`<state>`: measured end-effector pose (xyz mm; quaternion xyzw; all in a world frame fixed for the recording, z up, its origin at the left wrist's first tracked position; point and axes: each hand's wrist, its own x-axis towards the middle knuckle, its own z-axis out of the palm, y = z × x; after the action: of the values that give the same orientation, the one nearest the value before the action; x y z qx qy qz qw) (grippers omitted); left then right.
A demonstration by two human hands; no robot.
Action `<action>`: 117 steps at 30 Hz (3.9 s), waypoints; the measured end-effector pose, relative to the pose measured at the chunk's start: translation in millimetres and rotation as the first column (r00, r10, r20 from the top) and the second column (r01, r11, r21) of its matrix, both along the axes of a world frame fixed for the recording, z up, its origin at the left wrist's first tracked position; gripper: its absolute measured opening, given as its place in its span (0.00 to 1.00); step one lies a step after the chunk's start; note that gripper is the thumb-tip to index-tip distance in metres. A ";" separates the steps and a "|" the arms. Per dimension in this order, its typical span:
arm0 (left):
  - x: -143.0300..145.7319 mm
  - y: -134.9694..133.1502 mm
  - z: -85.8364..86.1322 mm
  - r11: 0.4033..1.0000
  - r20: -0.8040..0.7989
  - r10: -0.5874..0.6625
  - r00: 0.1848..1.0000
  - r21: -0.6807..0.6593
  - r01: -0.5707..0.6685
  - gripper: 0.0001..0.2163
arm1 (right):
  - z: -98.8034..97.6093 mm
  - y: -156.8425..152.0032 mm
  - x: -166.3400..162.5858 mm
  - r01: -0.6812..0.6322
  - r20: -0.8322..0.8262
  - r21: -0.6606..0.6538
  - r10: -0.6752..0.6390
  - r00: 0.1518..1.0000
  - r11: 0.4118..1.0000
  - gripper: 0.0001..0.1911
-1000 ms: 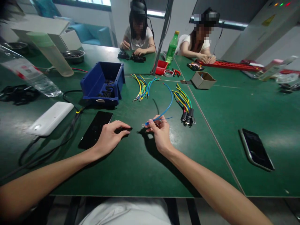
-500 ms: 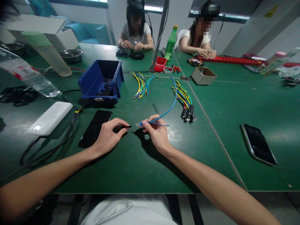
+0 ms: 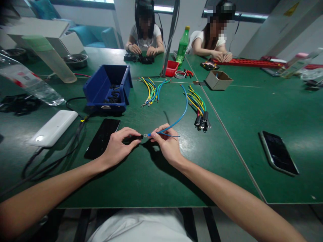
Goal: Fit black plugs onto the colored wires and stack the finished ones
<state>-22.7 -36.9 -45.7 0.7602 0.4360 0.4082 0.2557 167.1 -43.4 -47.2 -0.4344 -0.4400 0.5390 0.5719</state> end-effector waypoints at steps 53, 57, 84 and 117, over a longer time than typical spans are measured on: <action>-1.1 -4.0 3.5 0.994 -0.022 -0.067 0.998 0.080 0.069 0.05 | 2.2 -1.1 -1.8 -0.058 0.080 -0.010 0.059 0.995 0.998 0.14; -0.9 -4.2 2.7 0.994 -0.030 -0.069 0.997 0.082 0.071 0.05 | 2.3 -1.3 -1.8 -0.058 0.074 -0.010 0.059 0.996 0.998 0.14; -2.0 0.5 1.5 0.999 -0.017 -0.041 0.999 0.010 0.041 0.03 | 0.1 15.8 14.3 -0.269 0.133 -0.039 0.271 0.953 0.962 0.14; -4.4 -3.1 7.4 0.997 -0.019 -0.076 0.997 -0.030 0.075 0.15 | -1.8 22.1 16.2 -0.114 0.018 -0.090 0.116 0.993 0.989 0.14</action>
<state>-27.1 -39.9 -38.3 0.7763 0.4155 0.3841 0.2777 183.3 -21.4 -49.0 -0.4394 -0.4465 0.5853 0.5148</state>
